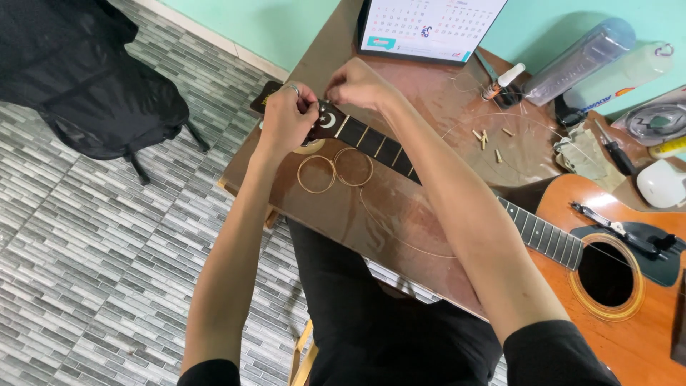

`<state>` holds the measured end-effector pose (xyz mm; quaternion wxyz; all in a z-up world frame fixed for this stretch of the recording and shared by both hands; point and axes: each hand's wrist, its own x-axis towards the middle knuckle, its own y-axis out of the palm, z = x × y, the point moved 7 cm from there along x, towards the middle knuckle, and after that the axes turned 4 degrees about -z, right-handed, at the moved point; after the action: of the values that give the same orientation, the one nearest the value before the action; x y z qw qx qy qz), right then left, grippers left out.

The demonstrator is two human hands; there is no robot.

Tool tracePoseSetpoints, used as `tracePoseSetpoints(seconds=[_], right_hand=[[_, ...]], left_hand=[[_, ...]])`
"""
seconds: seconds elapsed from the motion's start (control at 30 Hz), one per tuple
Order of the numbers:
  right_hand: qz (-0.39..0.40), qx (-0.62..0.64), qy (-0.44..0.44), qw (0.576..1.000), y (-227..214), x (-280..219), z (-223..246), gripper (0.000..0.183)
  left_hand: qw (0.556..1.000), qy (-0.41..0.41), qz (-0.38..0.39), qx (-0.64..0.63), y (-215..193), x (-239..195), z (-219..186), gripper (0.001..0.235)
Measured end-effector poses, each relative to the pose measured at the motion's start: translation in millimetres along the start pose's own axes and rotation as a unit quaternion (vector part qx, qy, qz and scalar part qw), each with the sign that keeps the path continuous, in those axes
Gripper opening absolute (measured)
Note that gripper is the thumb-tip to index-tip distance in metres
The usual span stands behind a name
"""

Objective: The person replaces the strings on an acoustic guitar. They thread new strings through the bridge, pull them along the fretboard, and wind them onto the tuning pegs at the headstock.

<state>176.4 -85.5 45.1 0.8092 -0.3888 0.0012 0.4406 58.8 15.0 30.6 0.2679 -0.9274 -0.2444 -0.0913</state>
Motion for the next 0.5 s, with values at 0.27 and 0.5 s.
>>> tracePoseSetpoints(seconds=[0.27,0.5], right_hand=[[0.039,0.043,0.026,0.998,8.2,3.6,-12.4,0.031],[0.024,0.100,0.041,0.994,5.2,2.6,-12.2,0.030]], left_hand=[[1.000,0.009,0.002,0.003,0.1,-0.9,-2.4,0.010],[1.000,0.005,-0.006,0.011,0.5,-0.1,2.2,0.008]])
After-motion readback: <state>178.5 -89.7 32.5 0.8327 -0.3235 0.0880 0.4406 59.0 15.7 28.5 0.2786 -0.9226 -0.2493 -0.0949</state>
